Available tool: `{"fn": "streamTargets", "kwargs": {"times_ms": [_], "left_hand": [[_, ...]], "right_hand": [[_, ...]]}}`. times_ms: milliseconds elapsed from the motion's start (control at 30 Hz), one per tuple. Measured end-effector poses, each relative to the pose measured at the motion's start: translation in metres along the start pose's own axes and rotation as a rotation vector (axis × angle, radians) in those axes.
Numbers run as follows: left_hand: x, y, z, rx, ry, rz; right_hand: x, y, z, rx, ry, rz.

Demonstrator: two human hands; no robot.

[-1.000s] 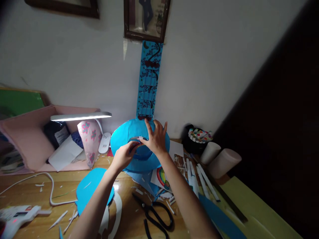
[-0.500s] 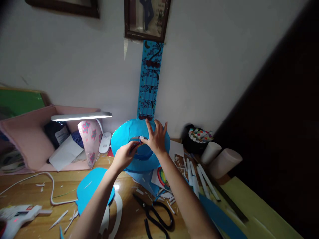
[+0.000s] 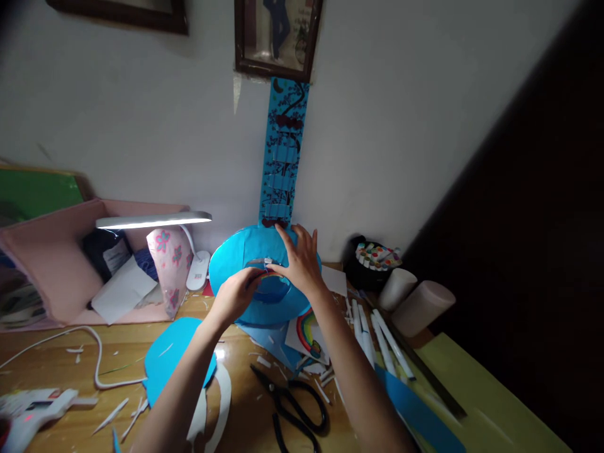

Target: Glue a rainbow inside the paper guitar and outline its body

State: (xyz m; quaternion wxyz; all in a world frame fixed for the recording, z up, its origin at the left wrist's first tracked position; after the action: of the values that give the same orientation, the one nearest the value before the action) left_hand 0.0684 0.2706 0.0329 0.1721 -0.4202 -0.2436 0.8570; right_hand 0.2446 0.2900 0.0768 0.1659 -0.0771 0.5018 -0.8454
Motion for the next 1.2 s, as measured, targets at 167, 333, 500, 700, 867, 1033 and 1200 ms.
{"fn": "streamTargets", "kwargs": {"times_ms": [167, 333, 500, 700, 867, 1033, 1200], "left_hand": [[-0.005, -0.002, 0.002, -0.029, 0.042, -0.026], [-0.011, -0.003, 0.011, -0.044, 0.049, -0.014], [-0.017, -0.002, 0.022, -0.040, -0.012, 0.053], [-0.010, -0.002, 0.027, -0.036, -0.050, 0.151], [0.001, -0.004, 0.022, -0.057, 0.055, 0.180], [0.005, -0.005, 0.019, -0.100, 0.175, 0.214], [0.002, -0.005, 0.021, -0.122, 0.275, 0.267]], "right_hand": [[0.000, 0.006, 0.019, 0.031, -0.150, -0.018], [0.002, 0.022, 0.029, -0.089, -0.250, -0.110], [0.003, 0.034, 0.028, -0.146, -0.277, -0.175], [0.005, 0.038, 0.026, -0.176, -0.274, -0.214], [0.004, 0.036, 0.033, -0.208, -0.207, -0.190], [0.016, 0.035, 0.042, -0.010, -0.206, -0.194], [0.034, 0.038, 0.033, 0.091, -0.536, -0.559]]}}
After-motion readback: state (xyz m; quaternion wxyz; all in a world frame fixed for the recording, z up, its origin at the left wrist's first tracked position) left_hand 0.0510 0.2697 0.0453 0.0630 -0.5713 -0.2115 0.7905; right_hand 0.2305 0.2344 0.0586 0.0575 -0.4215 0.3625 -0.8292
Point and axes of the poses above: each hand's wrist, its own y-axis away from the middle knuckle, its own z-axis out of the back of the hand, x = y × z, the point moved 1 cm from there along -y, towards the middle knuckle, and after that the axes turned 14 degrees about -x, right-handed, at the moved point
